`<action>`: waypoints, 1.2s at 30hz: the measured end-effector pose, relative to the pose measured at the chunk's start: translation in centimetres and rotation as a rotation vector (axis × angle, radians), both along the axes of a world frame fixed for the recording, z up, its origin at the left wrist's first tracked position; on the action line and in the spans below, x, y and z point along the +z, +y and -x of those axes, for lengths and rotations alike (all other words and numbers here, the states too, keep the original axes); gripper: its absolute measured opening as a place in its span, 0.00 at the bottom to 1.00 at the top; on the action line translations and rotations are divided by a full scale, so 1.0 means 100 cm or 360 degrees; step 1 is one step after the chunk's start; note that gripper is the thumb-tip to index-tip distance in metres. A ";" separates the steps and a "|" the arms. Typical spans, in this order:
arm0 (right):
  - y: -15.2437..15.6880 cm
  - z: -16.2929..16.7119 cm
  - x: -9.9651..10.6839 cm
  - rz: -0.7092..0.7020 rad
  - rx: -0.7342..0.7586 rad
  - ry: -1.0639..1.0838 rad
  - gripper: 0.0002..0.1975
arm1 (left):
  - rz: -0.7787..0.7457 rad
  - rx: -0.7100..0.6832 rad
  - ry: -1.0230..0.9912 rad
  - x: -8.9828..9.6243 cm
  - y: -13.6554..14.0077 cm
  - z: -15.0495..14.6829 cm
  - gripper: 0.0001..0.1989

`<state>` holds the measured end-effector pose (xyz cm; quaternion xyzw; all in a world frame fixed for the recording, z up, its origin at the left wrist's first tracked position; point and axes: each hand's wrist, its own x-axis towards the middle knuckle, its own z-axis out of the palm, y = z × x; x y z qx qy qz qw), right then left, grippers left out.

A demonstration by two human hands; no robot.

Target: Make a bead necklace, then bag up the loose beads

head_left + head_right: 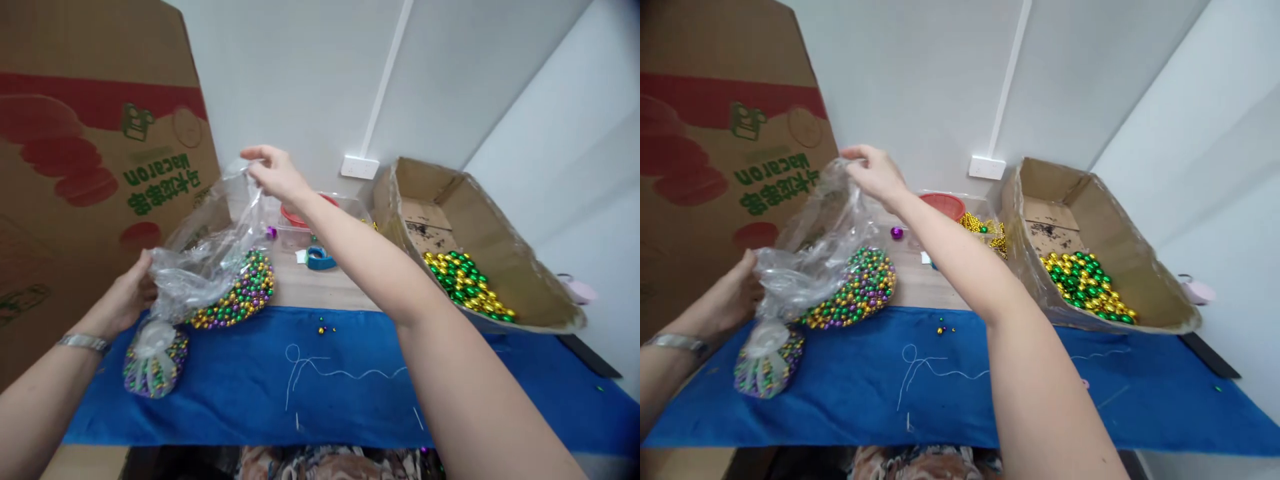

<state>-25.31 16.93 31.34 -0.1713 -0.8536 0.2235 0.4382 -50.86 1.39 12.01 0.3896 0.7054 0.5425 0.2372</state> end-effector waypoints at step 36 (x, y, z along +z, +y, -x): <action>0.037 -0.189 -0.151 -0.0016 -0.1025 -0.2025 0.13 | -0.0073 -0.1297 0.1598 -0.018 0.159 -0.280 0.19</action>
